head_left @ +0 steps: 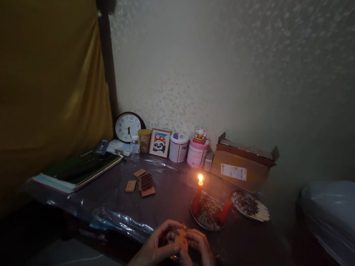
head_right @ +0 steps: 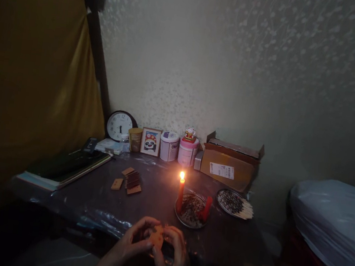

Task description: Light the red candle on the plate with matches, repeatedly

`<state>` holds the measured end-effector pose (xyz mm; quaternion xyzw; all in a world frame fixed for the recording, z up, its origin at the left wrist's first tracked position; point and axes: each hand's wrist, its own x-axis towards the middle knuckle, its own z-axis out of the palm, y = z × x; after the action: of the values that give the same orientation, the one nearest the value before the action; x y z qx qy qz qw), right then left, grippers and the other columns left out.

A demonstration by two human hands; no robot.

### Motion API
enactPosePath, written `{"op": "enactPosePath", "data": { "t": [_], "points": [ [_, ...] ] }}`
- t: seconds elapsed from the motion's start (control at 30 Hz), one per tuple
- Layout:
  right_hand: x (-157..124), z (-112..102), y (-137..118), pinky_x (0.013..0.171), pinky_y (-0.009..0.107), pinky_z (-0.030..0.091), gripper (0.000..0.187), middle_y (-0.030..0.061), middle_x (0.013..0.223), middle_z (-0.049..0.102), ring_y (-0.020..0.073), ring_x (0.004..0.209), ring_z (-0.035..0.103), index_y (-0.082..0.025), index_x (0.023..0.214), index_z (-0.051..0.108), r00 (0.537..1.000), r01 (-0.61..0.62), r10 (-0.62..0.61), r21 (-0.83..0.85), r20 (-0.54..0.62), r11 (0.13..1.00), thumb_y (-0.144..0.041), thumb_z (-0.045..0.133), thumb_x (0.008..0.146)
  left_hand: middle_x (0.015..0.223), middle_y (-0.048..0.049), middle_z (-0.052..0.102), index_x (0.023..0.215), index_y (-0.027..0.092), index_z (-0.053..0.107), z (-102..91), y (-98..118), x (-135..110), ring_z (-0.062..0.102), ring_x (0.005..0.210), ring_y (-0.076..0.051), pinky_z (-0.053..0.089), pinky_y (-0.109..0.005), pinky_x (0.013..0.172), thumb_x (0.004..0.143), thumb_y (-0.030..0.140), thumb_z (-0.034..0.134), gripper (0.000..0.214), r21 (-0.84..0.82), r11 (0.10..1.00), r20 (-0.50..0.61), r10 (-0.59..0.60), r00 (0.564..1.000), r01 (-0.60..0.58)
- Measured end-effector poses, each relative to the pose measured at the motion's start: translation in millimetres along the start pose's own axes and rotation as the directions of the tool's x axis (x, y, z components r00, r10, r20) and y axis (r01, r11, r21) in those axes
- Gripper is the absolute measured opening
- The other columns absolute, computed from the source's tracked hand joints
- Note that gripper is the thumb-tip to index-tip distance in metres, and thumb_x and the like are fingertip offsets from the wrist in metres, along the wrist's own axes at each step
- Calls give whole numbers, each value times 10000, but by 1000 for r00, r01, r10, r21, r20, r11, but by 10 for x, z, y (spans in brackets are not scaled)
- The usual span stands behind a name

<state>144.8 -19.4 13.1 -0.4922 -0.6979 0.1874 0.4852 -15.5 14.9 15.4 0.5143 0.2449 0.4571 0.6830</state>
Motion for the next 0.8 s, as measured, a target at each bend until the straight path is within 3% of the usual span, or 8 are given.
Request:
{"op": "enactPosePath", "data": {
  "t": [0.2,0.8],
  "points": [
    [24,-24,-69,799,255,540,226,43,1051,651,197,930,649,-241,1005,575,999,-51,50,39,20,998,-311,593,791,792,1,587,997,209,584,10,24,-21,535,724,-146,415,-239,628,646,299,721,388,-4,1000,-3,-7,1000,7],
    [28,-26,-110,770,218,545,198,21,990,680,176,903,663,-244,984,590,999,-39,38,89,16,995,-316,585,800,793,1,584,989,181,580,20,46,-20,514,720,-125,407,-228,631,677,261,702,344,8,1000,5,6,1000,-6]
  ]
}}
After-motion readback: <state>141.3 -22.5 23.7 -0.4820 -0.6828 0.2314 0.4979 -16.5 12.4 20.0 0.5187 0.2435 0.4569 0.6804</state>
